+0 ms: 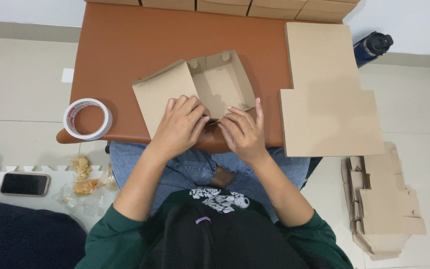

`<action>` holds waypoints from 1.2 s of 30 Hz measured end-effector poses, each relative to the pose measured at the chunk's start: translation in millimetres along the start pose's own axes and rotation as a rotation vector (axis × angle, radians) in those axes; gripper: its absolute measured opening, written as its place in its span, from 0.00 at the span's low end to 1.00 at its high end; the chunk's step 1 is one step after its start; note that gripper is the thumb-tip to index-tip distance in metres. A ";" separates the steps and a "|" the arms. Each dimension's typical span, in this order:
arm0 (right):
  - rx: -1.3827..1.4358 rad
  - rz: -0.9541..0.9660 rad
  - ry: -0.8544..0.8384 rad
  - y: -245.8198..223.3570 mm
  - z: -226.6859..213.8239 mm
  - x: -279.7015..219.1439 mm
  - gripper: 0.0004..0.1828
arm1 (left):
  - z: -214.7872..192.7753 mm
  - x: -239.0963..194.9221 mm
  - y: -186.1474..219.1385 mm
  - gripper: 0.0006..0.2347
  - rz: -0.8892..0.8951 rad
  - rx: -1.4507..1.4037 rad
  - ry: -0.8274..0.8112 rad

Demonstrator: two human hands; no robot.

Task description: The person folds a flat cardboard sheet into a rectangular box by hand, folding the side flaps and tucking the tabs into slots to form the structure. The person then places a separate cardboard lid on top of the assembled box.

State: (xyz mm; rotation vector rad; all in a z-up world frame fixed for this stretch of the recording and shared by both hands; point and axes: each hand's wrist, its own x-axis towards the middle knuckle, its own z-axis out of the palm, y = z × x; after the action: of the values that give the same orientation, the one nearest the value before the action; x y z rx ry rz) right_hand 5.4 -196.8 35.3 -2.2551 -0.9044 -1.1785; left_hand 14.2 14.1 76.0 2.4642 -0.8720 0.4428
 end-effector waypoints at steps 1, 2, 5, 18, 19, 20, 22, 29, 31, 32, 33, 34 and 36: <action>0.003 -0.001 -0.002 0.8 2.6 -1.5 0.09 | -2.2 2.6 1.0 0.03 -0.003 0.000 0.000; 0.032 -0.002 0.011 1.4 5.4 -3.1 0.09 | -4.5 5.1 1.8 0.02 -0.001 0.003 -0.001; 0.056 -0.004 0.023 4.5 11.7 -8.3 0.10 | -7.5 10.0 2.8 0.02 -0.005 -0.001 0.003; 0.113 -0.003 0.158 -5.3 13.0 -3.7 0.10 | -25.6 38.7 11.7 0.09 -0.130 -0.149 -0.258; 0.114 -0.004 0.160 -5.0 15.4 -4.6 0.10 | -25.4 39.3 10.4 0.09 -0.130 -0.147 -0.258; 0.112 -0.026 0.205 -4.5 18.0 -5.6 0.11 | -25.1 40.1 9.0 0.10 -0.140 -0.163 -0.278; 0.110 -0.045 0.247 -4.7 21.0 -7.7 0.11 | -23.9 40.5 7.2 0.11 -0.151 -0.181 -0.302; 0.074 -0.038 0.286 -7.9 21.8 -3.3 0.13 | -29.4 43.5 10.3 0.13 -0.156 -0.159 -0.339; 0.069 -0.025 0.280 -10.1 18.0 1.1 0.12 | -27.6 42.7 8.7 0.14 -0.156 -0.172 -0.348; 0.068 -0.010 0.255 -11.3 15.8 3.4 0.13 | -24.0 41.1 5.8 0.13 -0.141 -0.162 -0.337; 0.068 0.003 0.230 -12.4 13.6 5.9 0.13 | -20.5 39.3 2.9 0.13 -0.128 -0.152 -0.324; 0.068 0.003 0.231 -12.0 14.7 4.0 0.13 | -20.0 39.0 3.5 0.13 -0.128 -0.151 -0.324; 0.059 0.018 0.198 -10.8 16.9 0.7 0.11 | -19.1 38.5 4.4 0.12 -0.134 -0.155 -0.322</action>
State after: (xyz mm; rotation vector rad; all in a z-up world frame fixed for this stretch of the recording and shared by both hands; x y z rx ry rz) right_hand 7.2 -178.3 27.7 -2.0534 -0.8290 -1.3221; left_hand 37.4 2.3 110.5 2.4658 -0.8215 -0.0705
